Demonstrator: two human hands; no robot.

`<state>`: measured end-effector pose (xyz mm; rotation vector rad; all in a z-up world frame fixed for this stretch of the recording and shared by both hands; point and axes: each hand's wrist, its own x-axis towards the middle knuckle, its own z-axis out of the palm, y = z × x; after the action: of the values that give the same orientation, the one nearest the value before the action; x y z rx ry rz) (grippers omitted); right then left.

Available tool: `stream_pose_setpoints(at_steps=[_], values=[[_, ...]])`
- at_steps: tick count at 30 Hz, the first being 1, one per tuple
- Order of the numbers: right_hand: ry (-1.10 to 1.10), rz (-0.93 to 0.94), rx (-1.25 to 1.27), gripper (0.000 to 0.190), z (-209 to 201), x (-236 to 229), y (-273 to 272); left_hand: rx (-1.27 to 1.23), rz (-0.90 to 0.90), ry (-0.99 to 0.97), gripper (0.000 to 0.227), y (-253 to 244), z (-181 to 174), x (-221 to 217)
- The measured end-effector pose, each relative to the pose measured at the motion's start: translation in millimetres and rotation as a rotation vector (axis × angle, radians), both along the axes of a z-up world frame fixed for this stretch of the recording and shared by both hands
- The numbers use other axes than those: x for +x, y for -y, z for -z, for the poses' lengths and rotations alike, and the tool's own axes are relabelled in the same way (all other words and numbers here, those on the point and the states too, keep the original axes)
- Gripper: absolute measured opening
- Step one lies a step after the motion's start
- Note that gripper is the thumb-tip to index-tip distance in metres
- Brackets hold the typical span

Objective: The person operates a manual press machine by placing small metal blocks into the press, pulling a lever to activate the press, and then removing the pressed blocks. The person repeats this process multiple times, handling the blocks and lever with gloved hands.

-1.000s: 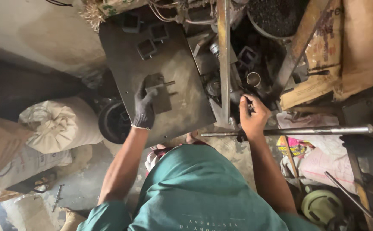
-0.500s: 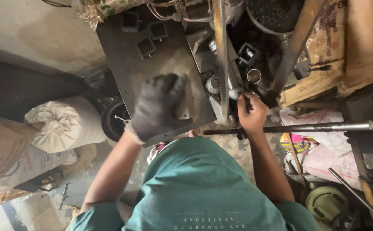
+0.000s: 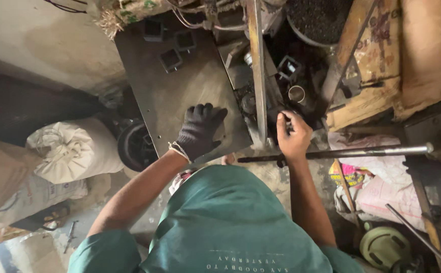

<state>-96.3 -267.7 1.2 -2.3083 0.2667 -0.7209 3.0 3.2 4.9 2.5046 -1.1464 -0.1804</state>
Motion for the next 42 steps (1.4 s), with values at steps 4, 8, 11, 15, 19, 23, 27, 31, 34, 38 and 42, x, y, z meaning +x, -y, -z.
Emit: stream_pose_setpoints(at_steps=[4, 8, 11, 15, 19, 23, 27, 31, 34, 38, 42], values=[[0.062, -0.047, -0.057, 0.013, 0.0, -1.6, 1.3, -0.052, 0.032, 0.059, 0.090, -4.0, -11.8, -3.2], [0.031, -0.010, -0.025, 0.012, 1.0, 0.1, 2.3, -0.059, -0.029, -0.007, 0.088, -8.5, -22.2, -5.8], [-0.022, 0.010, 0.024, 0.013, 2.7, 0.7, 2.8, -0.078, -0.051, 0.043, 0.086, -3.8, -21.7, -5.9], [0.000, 0.005, -0.016, 0.013, 3.7, 2.1, 2.0, -0.153, -0.144, 0.108, 0.066, 9.3, -13.6, -11.0], [0.012, -0.041, -0.052, 0.013, -2.8, -3.1, -2.6, -0.182, -0.157, 0.047, 0.061, 6.7, -1.6, -14.1], [0.078, -0.195, 0.239, 0.014, -19.9, -19.8, -17.7, -0.377, -0.190, 0.138, 0.066, -16.5, 12.1, -19.4], [0.013, -0.448, 0.105, 0.012, -25.1, -39.5, -43.1, -0.532, -0.202, 0.201, 0.084, -65.5, 34.3, -14.0], [-0.348, -0.578, 0.558, 0.017, 17.9, -10.6, -81.5, -0.440, -0.203, 0.013, 0.102, -113.0, 49.4, -3.0], [-0.558, -0.559, 0.427, 0.026, 63.2, 29.6, -98.7, -0.372, -0.279, -0.255, 0.105, -137.4, 52.9, -7.3], [-0.832, -0.366, 1.105, 0.031, 112.1, 72.5, -123.0, -0.161, -0.296, -0.130, 0.101, -136.0, 43.4, -7.7], [-0.913, -0.301, 1.390, 0.030, 129.9, 85.0, -128.5, -0.049, -0.235, 0.046, 0.110, -102.1, 32.2, -6.4]])
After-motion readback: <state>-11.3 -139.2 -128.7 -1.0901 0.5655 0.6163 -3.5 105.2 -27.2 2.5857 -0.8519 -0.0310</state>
